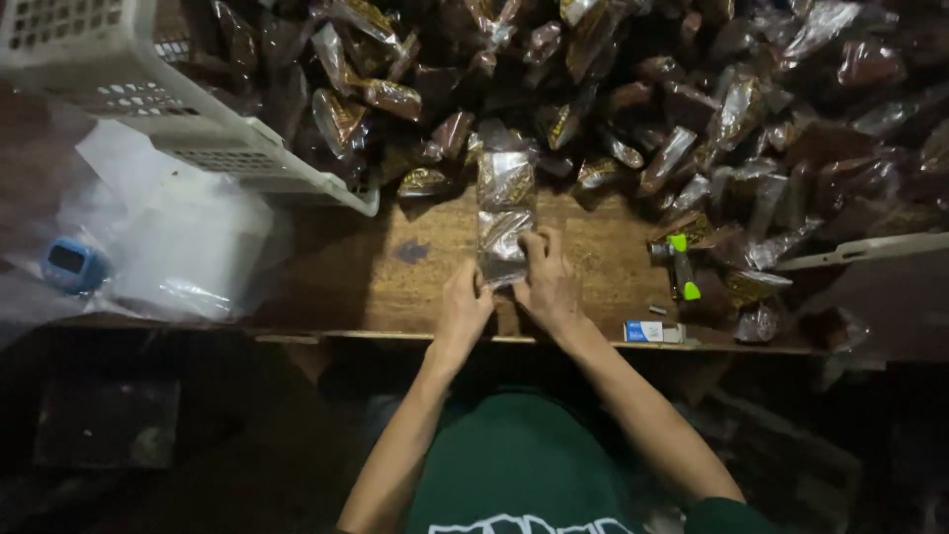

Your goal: The person places triangular-shaped bakery items into clear plastic bags by hand and seals the bags using a green handheld tape dispenser.

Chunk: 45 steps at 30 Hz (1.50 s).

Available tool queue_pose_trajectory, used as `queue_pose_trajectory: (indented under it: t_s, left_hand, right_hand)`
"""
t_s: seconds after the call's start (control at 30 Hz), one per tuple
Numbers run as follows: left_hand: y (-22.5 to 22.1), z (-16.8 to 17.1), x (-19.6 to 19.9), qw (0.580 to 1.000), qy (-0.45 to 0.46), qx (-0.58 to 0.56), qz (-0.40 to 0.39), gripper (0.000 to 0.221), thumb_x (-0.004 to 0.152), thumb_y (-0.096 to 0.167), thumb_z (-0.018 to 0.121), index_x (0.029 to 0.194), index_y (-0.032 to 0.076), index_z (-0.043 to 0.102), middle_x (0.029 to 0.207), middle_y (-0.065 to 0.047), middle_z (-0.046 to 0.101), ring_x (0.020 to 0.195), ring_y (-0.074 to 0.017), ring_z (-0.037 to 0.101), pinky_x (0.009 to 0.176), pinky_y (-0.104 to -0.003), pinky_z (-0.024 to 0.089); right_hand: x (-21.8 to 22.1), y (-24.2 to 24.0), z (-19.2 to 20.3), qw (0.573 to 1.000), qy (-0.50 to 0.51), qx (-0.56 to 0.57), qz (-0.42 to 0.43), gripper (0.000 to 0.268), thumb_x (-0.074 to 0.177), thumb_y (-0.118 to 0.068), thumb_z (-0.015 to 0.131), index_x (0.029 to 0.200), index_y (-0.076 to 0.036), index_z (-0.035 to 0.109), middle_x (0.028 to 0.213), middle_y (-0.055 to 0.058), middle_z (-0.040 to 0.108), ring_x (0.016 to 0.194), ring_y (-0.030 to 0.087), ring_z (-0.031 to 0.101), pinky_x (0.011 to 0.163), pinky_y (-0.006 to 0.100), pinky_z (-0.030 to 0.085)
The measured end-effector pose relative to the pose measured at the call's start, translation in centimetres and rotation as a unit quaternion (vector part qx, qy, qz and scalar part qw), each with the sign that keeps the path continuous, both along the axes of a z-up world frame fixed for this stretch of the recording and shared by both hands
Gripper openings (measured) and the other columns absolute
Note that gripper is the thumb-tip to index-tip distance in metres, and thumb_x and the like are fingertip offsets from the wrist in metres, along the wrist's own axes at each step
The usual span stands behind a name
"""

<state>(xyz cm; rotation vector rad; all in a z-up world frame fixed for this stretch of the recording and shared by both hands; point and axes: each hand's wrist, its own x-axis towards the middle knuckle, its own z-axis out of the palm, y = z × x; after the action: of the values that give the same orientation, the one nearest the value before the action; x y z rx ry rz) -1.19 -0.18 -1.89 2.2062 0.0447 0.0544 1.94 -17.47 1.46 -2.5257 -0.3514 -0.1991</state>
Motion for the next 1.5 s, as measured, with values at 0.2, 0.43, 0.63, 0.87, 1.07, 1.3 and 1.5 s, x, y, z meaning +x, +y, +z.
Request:
queue_pose_trajectory:
  t_s: [0.2,0.43,0.63,0.87,1.07,1.3,1.5]
  left_hand:
    - [-0.7,1.6,0.0,0.992,0.022,0.053,-0.109,0.017,0.08,0.017,0.067,0.097,0.017,0.065,0.079,-0.019,0.072,0.084,-0.0429,0.072,0.071,-0.051,0.057]
    - [-2.0,2.7,-3.0,0.981,0.082,0.089,-0.149,0.017,0.078,0.033,0.065,0.094,0.027,0.068,0.074,-0.013,0.073,0.081,-0.04,0.073,0.07,-0.052,0.059]
    - [-2.6,6.3,-4.5,0.972,0.055,0.039,-0.225,0.015,0.079,0.018,0.064,0.094,0.016,0.067,0.074,-0.026,0.07,0.082,-0.0501,0.071,0.071,-0.059,0.056]
    - [0.1,4.9,-6.5,0.977,0.042,0.062,-0.198,0.013,0.081,0.023,0.064,0.094,0.018,0.063,0.074,-0.023,0.07,0.08,-0.0474,0.071,0.07,-0.059,0.056]
    - [0.7,4.4,-5.2,0.991,-0.07,0.074,-0.083,0.031,0.072,0.013,0.071,0.1,0.012,0.059,0.093,-0.015,0.063,0.096,-0.0409,0.066,0.081,-0.048,0.057]
    - [0.1,0.2,-1.2,0.961,-0.044,0.159,-0.223,0.054,0.081,0.015,0.063,0.128,-0.004,0.043,0.099,-0.03,0.064,0.085,-0.0505,0.068,0.073,-0.06,0.056]
    - [-3.2,2.7,-5.1,0.943,-0.055,0.147,-0.294,0.043,0.083,0.023,0.067,0.122,0.008,0.058,0.101,-0.015,0.069,0.097,-0.0382,0.068,0.083,-0.049,0.051]
  right_hand:
    - [3.0,-0.9,0.5,0.996,-0.028,-0.032,0.078,0.059,0.062,-0.022,0.086,0.113,-0.011,0.058,0.113,0.013,0.051,0.092,0.045,0.067,0.071,0.051,0.059]
    - [0.5,-2.9,2.0,0.973,0.011,-0.07,0.221,0.075,0.054,-0.017,0.094,0.116,-0.008,0.052,0.111,0.018,0.054,0.103,0.042,0.064,0.084,0.049,0.056]
    - [0.8,-2.4,-0.3,0.98,-0.098,-0.079,0.154,0.029,0.081,-0.028,0.077,0.094,-0.021,0.051,0.087,-0.002,0.047,0.073,0.026,0.062,0.06,0.036,0.052]
    - [0.7,2.3,-3.1,0.989,-0.127,-0.009,0.072,0.028,0.076,-0.03,0.077,0.094,-0.022,0.058,0.079,-0.002,0.051,0.067,0.025,0.064,0.054,0.039,0.051]
    - [0.5,2.1,-2.9,0.991,-0.042,0.035,0.121,0.033,0.071,-0.017,0.075,0.098,-0.016,0.056,0.088,0.006,0.053,0.078,0.036,0.064,0.066,0.046,0.054]
    - [2.1,2.0,-0.6,0.982,-0.026,0.172,0.074,0.015,0.08,0.0,0.065,0.089,-0.009,0.057,0.086,0.013,0.056,0.083,0.041,0.063,0.073,0.045,0.053]
    - [-4.1,-7.0,-1.4,0.988,0.09,0.099,0.074,0.016,0.075,-0.012,0.073,0.085,-0.016,0.061,0.081,0.01,0.062,0.081,0.036,0.069,0.072,0.045,0.055]
